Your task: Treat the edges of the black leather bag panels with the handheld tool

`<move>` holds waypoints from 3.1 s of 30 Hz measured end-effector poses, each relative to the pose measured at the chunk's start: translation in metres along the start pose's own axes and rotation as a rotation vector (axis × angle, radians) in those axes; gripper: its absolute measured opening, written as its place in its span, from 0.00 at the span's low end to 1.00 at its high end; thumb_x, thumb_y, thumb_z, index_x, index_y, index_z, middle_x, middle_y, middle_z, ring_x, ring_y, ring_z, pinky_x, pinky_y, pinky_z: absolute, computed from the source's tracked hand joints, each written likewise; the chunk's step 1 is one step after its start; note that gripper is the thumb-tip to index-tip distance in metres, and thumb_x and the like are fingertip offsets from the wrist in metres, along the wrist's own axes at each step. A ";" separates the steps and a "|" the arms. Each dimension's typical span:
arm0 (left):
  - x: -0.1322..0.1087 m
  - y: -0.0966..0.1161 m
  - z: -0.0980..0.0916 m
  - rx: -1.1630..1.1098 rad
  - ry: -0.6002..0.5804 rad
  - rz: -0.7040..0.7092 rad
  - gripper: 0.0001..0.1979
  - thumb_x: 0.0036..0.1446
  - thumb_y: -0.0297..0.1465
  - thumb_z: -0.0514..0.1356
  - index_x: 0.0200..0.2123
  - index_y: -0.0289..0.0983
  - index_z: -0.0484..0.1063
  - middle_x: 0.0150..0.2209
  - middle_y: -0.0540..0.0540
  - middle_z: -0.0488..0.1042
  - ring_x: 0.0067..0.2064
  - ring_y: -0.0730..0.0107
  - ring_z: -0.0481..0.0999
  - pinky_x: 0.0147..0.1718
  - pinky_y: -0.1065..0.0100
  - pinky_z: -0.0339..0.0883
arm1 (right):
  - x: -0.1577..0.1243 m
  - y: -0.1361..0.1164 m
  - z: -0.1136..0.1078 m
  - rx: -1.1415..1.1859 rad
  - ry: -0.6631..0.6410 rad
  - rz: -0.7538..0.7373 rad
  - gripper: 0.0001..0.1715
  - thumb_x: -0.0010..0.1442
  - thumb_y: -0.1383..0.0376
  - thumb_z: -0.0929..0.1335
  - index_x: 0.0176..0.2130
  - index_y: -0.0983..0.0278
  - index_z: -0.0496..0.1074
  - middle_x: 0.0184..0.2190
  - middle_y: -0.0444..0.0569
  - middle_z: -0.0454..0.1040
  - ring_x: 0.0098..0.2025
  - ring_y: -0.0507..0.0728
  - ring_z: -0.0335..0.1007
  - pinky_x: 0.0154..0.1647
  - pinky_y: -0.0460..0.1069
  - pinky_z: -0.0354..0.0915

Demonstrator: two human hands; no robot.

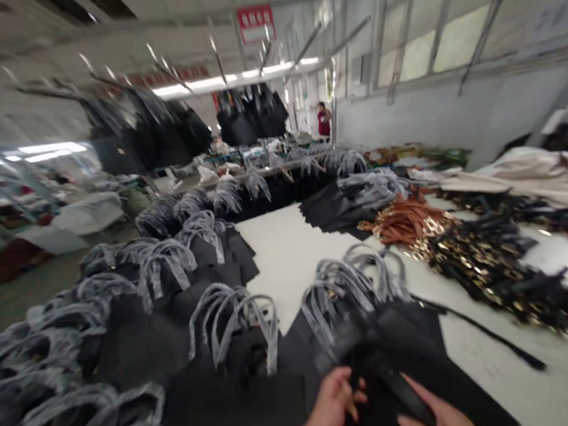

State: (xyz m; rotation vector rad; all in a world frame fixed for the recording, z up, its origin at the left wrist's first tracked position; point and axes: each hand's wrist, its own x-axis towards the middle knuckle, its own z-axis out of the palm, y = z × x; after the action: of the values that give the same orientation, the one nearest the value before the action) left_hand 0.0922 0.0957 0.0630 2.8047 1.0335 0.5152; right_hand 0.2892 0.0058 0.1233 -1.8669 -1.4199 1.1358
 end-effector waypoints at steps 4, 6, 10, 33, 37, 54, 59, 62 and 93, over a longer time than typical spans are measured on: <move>-0.037 0.024 0.012 -1.371 -0.042 -0.509 0.18 0.64 0.36 0.53 0.50 0.29 0.68 0.36 0.41 0.76 0.31 0.73 0.75 0.25 0.75 0.66 | -0.043 -0.004 0.012 0.090 -0.224 0.113 0.47 0.57 0.50 0.67 0.68 0.65 0.51 0.17 0.41 0.71 0.14 0.51 0.63 0.14 0.44 0.58; -0.037 0.026 0.010 -1.636 -0.025 -0.609 0.21 0.56 0.40 0.61 0.47 0.30 0.70 0.35 0.42 0.75 0.32 0.71 0.74 0.26 0.74 0.64 | -0.042 -0.016 0.013 0.105 -0.199 0.119 0.46 0.57 0.52 0.68 0.67 0.66 0.53 0.17 0.39 0.69 0.14 0.50 0.63 0.14 0.42 0.57; -0.035 0.030 -0.002 -1.811 -0.027 -0.685 0.23 0.49 0.39 0.65 0.46 0.31 0.69 0.44 0.37 0.75 0.39 0.65 0.76 0.27 0.73 0.61 | -0.042 -0.028 0.007 0.075 -0.078 0.117 0.44 0.58 0.54 0.67 0.67 0.66 0.53 0.14 0.37 0.67 0.15 0.51 0.65 0.16 0.42 0.60; -0.049 0.035 -0.007 -1.843 -0.001 -0.781 0.18 0.45 0.31 0.67 0.42 0.31 0.77 0.30 0.47 0.73 0.26 0.78 0.64 0.23 0.74 0.57 | -0.055 -0.031 0.018 0.052 -0.282 0.175 0.41 0.57 0.59 0.68 0.66 0.64 0.56 0.23 0.41 0.72 0.15 0.48 0.64 0.14 0.41 0.59; -0.049 0.034 -0.004 -1.789 -0.029 -0.767 0.18 0.45 0.30 0.65 0.41 0.31 0.77 0.30 0.46 0.73 0.26 0.77 0.65 0.24 0.74 0.58 | -0.053 -0.033 0.019 0.059 -0.285 0.167 0.42 0.57 0.60 0.68 0.67 0.63 0.55 0.23 0.41 0.72 0.15 0.48 0.65 0.14 0.41 0.60; -0.047 0.046 -0.002 -1.857 -0.030 -0.821 0.18 0.41 0.24 0.61 0.40 0.32 0.76 0.34 0.43 0.76 0.31 0.72 0.72 0.24 0.75 0.60 | -0.054 -0.026 0.010 0.064 -0.254 0.179 0.43 0.58 0.58 0.69 0.67 0.63 0.54 0.20 0.39 0.70 0.15 0.48 0.64 0.14 0.41 0.59; -0.049 0.050 -0.005 -1.919 -0.033 -0.890 0.19 0.42 0.25 0.62 0.42 0.32 0.76 0.40 0.40 0.76 0.37 0.67 0.75 0.25 0.75 0.58 | -0.052 -0.028 0.010 0.029 -0.212 0.193 0.44 0.57 0.59 0.69 0.68 0.62 0.53 0.19 0.38 0.71 0.15 0.49 0.64 0.15 0.41 0.60; -0.051 0.054 -0.005 -1.948 0.018 -0.997 0.13 0.50 0.32 0.60 0.37 0.29 0.76 0.33 0.40 0.76 0.30 0.72 0.71 0.24 0.74 0.59 | -0.054 -0.028 0.010 0.064 -0.249 0.191 0.43 0.55 0.59 0.70 0.66 0.60 0.56 0.23 0.40 0.74 0.16 0.48 0.65 0.15 0.41 0.59; -0.062 0.073 0.014 -1.518 0.050 -0.815 0.08 0.43 0.31 0.66 0.28 0.33 0.78 0.23 0.50 0.71 0.26 0.74 0.64 0.27 0.73 0.56 | -0.062 -0.017 0.013 0.098 -0.283 0.256 0.43 0.56 0.57 0.69 0.66 0.65 0.55 0.19 0.39 0.70 0.15 0.49 0.64 0.15 0.41 0.59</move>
State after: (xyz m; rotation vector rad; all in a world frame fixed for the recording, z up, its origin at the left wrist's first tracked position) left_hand 0.0974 0.0002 0.0480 0.9761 0.9798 0.7523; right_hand 0.2631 -0.0486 0.1494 -1.9143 -1.2651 1.6190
